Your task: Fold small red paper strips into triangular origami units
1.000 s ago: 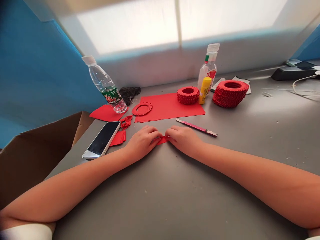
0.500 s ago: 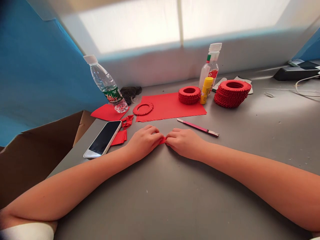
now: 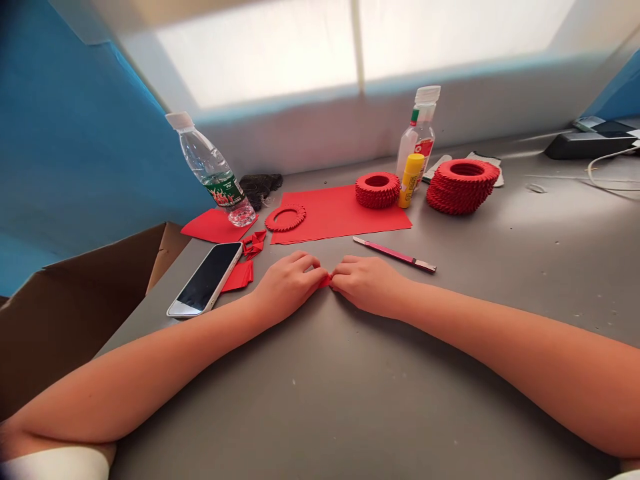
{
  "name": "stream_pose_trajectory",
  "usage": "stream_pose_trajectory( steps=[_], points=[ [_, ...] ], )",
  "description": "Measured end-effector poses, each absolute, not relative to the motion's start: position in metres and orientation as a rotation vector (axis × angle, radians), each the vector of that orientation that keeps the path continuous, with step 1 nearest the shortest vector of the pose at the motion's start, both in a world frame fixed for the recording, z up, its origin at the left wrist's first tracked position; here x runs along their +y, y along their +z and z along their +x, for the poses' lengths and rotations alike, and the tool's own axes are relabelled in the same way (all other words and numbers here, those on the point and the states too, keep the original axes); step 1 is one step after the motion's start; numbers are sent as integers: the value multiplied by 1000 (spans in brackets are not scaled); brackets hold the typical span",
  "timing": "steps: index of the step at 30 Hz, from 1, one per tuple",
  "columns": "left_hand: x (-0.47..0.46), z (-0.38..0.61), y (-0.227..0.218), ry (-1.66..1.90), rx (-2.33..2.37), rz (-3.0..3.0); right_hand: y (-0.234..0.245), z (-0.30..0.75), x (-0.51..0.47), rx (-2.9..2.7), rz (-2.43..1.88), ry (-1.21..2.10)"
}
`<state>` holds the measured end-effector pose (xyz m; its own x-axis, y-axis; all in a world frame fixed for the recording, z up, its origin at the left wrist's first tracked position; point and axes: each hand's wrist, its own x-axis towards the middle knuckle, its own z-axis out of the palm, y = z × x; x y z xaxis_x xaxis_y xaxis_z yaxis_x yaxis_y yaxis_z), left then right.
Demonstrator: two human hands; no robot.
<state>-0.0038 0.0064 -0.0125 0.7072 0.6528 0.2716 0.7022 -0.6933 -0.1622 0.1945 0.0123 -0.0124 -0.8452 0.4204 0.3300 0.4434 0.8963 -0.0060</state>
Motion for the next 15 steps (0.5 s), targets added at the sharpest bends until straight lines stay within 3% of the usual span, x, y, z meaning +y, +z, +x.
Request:
stream_pose_trajectory(
  steps=[15],
  points=[
    [2, -3, -9, -224, -1264, -2677, 1, 202, 9, -2843, -735, -43]
  ],
)
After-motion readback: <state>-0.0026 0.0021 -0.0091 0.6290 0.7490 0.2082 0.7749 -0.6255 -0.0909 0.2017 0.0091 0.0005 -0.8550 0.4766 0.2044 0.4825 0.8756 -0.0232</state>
